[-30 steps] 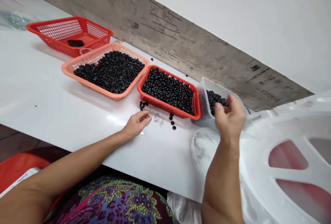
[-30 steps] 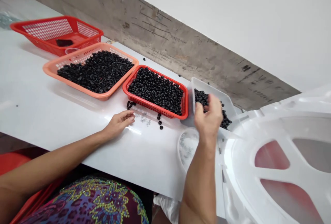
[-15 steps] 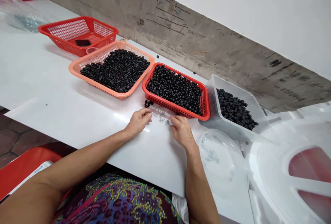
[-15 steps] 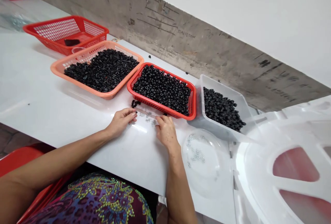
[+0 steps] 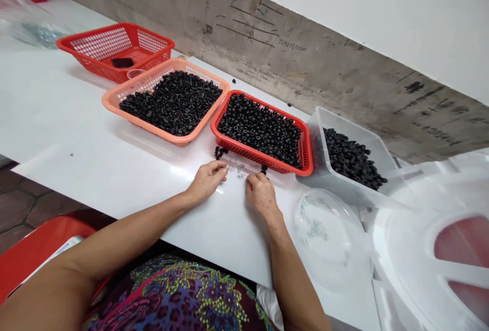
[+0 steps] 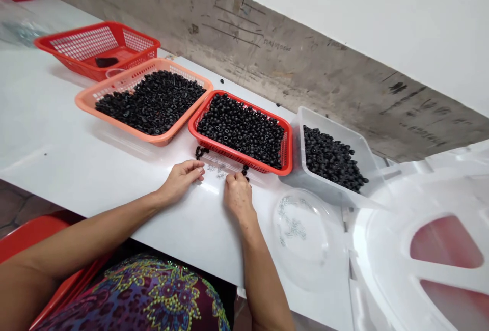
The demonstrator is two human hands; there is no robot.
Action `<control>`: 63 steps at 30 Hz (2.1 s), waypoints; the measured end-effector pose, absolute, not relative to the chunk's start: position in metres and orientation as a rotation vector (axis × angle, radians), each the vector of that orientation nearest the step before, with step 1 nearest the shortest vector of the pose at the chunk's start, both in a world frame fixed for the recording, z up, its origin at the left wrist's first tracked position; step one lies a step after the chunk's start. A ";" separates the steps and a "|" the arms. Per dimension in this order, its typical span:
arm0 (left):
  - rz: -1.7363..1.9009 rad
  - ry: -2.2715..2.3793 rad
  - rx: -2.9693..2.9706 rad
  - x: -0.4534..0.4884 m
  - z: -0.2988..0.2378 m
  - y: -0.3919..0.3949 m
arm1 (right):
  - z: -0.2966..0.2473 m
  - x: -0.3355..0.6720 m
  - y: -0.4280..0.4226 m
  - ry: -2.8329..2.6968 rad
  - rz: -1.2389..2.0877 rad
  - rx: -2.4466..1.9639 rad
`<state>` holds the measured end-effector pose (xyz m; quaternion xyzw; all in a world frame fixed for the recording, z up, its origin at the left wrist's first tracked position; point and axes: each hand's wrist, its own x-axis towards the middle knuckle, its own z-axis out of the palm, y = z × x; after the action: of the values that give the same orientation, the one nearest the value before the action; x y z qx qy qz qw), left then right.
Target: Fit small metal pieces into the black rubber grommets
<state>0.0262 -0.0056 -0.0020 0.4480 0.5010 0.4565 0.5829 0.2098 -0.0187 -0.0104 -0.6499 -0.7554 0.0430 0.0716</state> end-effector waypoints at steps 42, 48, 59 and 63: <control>0.428 0.708 2.363 0.005 -0.006 -0.009 | 0.029 0.269 -0.022 -2.104 0.434 -2.326; 0.474 0.741 2.357 0.006 -0.009 -0.008 | 0.026 0.265 -0.019 -2.166 0.420 -2.280; 0.993 0.579 1.996 0.011 -0.008 -0.012 | 0.024 0.215 -0.031 -1.596 1.437 -1.386; 0.981 0.628 1.904 0.012 -0.001 -0.014 | 0.016 0.196 -0.032 -1.543 1.538 -1.314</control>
<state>0.0123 -0.0141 -0.0013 0.7664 0.2529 0.3947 0.4392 0.1965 -0.0320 0.0158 -0.4937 -0.5794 0.5779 0.2942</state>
